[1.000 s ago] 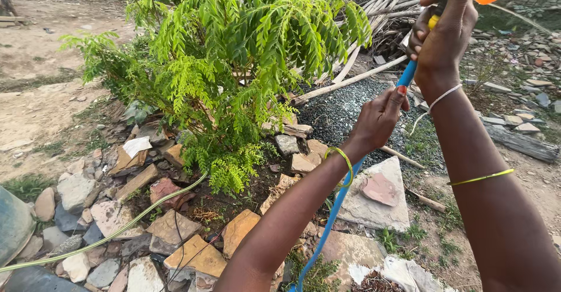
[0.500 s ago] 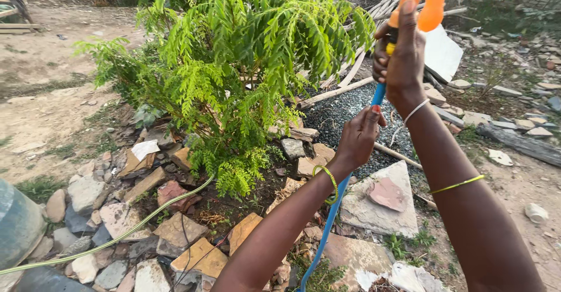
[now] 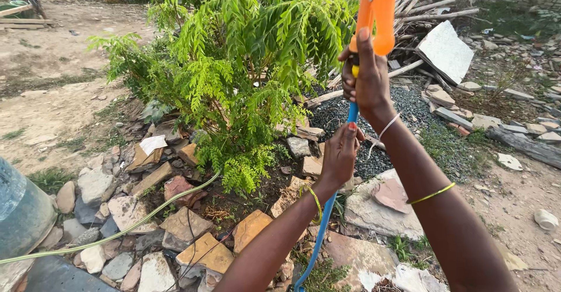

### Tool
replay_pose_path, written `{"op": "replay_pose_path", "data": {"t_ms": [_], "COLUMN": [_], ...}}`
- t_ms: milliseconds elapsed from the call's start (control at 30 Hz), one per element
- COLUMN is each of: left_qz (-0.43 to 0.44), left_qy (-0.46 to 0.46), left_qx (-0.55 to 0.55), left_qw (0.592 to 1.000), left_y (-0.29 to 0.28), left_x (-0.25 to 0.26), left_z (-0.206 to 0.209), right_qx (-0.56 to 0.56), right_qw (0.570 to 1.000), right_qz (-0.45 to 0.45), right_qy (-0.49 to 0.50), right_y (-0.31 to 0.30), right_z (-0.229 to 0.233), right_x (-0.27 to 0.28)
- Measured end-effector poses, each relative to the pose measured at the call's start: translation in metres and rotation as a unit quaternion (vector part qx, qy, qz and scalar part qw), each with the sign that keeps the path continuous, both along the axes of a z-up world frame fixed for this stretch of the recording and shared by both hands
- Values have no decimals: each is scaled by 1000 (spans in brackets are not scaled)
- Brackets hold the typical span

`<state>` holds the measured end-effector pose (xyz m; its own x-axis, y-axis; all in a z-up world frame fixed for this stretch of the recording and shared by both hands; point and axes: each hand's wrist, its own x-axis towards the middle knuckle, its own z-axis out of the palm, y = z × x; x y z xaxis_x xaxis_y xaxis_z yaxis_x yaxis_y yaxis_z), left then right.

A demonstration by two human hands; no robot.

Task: The person waters a plant and sprays the ground using a hose nozzle.

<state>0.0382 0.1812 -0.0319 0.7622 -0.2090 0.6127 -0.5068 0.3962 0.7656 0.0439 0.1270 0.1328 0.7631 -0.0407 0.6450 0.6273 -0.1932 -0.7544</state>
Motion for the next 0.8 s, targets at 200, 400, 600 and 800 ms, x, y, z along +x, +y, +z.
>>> {"op": "replay_pose_path", "data": {"t_ms": [200,400,600,800], "left_qz": [-38,-86,-126,-118], "left_qy": [39,74,70,77], "left_qx": [50,104,148,195], "left_qw": [997,988,978,971], "left_y": [-3,-6,-26,-43], "left_x": [1,-1,-3,1], "left_z": [-24,-36,-54,-49], "right_qx": [58,98,170,268], "right_qw": [998,994,978,950], "right_qz": [29,-35,-98,-127], "right_qy": [4,-25,-66,-97], "right_y": [-5,-27,-67,-94], "right_z": [-27,-65,-102,-119], "right_x": [-4,2,-1,-6]}}
